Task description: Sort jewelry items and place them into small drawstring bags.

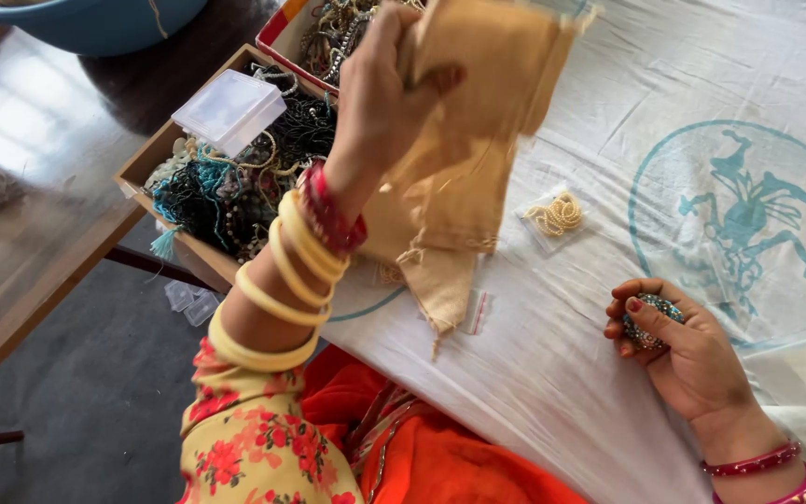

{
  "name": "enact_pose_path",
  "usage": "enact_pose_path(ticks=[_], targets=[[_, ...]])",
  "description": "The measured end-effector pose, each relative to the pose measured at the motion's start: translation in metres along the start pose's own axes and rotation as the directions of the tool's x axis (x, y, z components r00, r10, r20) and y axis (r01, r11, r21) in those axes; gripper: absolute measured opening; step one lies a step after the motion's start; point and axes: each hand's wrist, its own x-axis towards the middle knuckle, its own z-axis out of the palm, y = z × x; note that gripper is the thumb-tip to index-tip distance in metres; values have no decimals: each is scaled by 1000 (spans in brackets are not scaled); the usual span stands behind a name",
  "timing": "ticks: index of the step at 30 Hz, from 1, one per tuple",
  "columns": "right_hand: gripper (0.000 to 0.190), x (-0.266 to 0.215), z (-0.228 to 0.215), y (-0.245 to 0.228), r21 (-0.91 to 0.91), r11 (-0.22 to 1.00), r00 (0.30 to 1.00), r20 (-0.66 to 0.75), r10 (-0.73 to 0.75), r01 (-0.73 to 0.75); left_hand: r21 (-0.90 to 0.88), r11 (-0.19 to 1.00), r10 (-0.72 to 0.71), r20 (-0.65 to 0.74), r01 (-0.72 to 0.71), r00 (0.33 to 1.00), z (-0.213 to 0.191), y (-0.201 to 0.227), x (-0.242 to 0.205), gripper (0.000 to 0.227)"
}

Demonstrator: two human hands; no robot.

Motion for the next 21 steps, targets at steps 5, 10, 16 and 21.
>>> enact_pose_path(ticks=[5,10,16,21], targets=[[20,0,-1,0,0,1000,1000,-24,10,-10,-358,915,-237,-100,187,966,42,-30,8,43],[20,0,0,-1,4,1000,1000,-20,14,-14,-452,770,-482,52,451,875,40,-8,1,37],[21,-1,4,-3,14,1000,1000,29,0,-1,-586,584,-255,524,561,813,1,3,-26,43],[20,-2,6,-5,6,1000,1000,6,9,-9,558,804,-575,640,205,510,13,13,-41,74]])
